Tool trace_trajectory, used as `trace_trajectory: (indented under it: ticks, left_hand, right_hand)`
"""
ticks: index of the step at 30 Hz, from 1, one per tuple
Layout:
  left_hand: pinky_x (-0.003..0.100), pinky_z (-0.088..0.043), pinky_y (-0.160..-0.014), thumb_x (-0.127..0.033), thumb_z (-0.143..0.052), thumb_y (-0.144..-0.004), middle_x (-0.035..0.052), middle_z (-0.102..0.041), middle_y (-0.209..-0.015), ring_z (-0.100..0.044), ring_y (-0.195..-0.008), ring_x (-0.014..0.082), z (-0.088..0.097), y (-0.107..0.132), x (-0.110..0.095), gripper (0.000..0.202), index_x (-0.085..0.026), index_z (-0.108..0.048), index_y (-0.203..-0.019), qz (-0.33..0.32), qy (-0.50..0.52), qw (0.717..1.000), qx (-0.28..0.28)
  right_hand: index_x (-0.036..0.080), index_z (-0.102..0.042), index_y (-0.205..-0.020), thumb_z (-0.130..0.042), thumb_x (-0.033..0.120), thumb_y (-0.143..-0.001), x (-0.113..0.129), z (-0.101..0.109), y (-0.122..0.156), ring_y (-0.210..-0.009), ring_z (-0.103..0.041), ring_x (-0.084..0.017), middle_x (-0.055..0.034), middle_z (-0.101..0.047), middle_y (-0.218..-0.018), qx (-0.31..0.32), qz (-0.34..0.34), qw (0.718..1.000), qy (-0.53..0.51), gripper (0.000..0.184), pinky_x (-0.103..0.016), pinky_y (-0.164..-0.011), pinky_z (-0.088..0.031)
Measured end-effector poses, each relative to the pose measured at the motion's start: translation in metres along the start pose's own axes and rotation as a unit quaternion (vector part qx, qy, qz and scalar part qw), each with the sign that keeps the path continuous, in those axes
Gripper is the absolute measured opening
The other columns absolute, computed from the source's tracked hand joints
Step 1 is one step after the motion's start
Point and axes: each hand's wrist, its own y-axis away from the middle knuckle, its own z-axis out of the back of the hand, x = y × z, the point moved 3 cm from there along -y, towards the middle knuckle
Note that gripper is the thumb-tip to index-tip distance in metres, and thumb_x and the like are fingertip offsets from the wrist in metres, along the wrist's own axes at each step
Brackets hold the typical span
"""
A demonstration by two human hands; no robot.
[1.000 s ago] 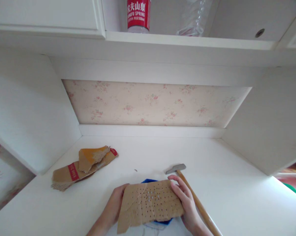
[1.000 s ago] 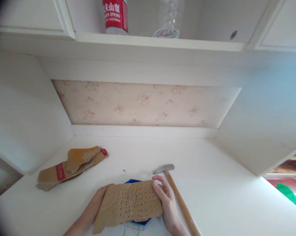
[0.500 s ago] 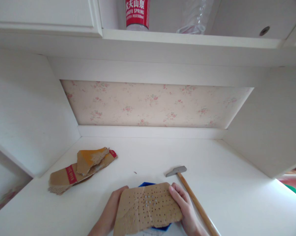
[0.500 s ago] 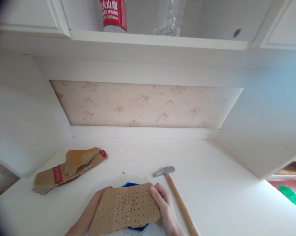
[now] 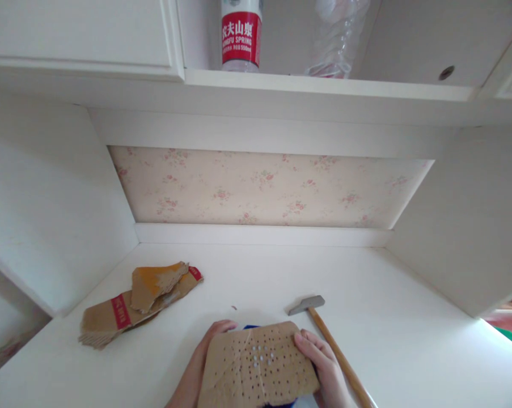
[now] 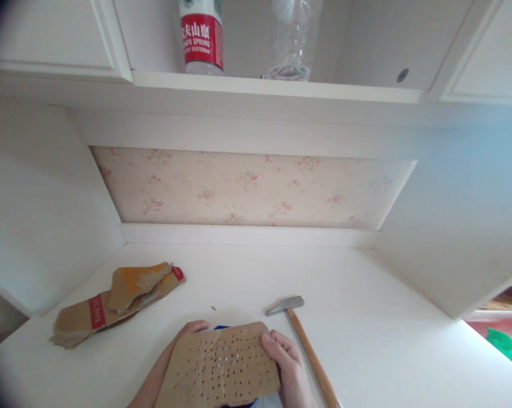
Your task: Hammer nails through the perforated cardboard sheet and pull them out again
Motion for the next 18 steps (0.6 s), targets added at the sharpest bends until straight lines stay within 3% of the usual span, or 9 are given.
trace_trajectory:
  ticks: [3,6,9,12,18]
  left_hand:
    - [0.046,-0.044,-0.099,-0.051,-0.081,-0.061,0.0089,-0.072,-0.111,-0.058,-0.115,0.0363,-0.008,0.004,0.005,0.061,-0.022,-0.069,-0.114,0.02,0.017,0.997,0.072]
    - [0.051,-0.047,-0.095,-0.067,-0.074,-0.06,0.0107,-0.075,-0.101,-0.062,-0.107,0.0387,-0.014,0.004,0.007,0.064,-0.021,-0.073,-0.105,0.025,-0.008,0.993,0.114]
    - [0.051,-0.047,-0.095,-0.076,-0.07,-0.056,0.0111,-0.076,-0.095,-0.06,-0.11,0.039,-0.013,-0.001,0.009,0.068,-0.021,-0.075,-0.096,0.005,-0.025,0.993,0.113]
    - [0.053,-0.049,-0.091,-0.081,-0.069,-0.049,0.0116,-0.076,-0.088,-0.061,-0.105,0.0408,-0.009,-0.006,0.016,0.073,-0.021,-0.076,-0.089,0.02,-0.027,0.993,0.111]
    - [0.056,-0.046,-0.094,-0.069,-0.074,-0.05,0.0114,-0.076,-0.088,-0.059,-0.107,0.0424,-0.006,-0.008,0.02,0.061,-0.022,-0.076,-0.09,0.038,-0.02,0.997,0.063]
  right_hand:
    - [0.018,-0.067,-0.069,-0.075,0.04,-0.073,0.006,-0.005,0.003,-0.061,-0.056,-0.015,0.001,-0.064,-0.063,-0.006,-0.005,0.999,-0.048,0.023,-0.025,-0.057,-0.041]
    - [0.017,-0.071,-0.075,-0.073,0.038,-0.076,0.009,-0.008,0.005,-0.059,-0.058,-0.015,-0.0007,-0.067,-0.063,0.001,-0.009,0.997,-0.072,0.021,-0.025,-0.053,-0.04]
    - [0.017,-0.071,-0.075,-0.073,0.038,-0.077,0.01,-0.007,0.005,-0.056,-0.058,-0.014,-0.0013,-0.067,-0.061,-0.001,-0.01,0.996,-0.083,0.021,-0.023,-0.045,-0.034]
    - [0.017,-0.07,-0.075,-0.073,0.038,-0.076,0.011,-0.006,0.004,-0.061,-0.062,-0.016,-0.0017,-0.068,-0.063,-0.012,-0.013,0.996,-0.087,0.022,-0.023,-0.049,-0.04]
    - [0.018,-0.071,-0.076,-0.073,0.038,-0.077,0.014,-0.007,0.007,-0.067,-0.063,-0.017,-0.0033,-0.07,-0.071,-0.011,-0.017,0.996,-0.091,0.02,-0.023,-0.051,-0.042]
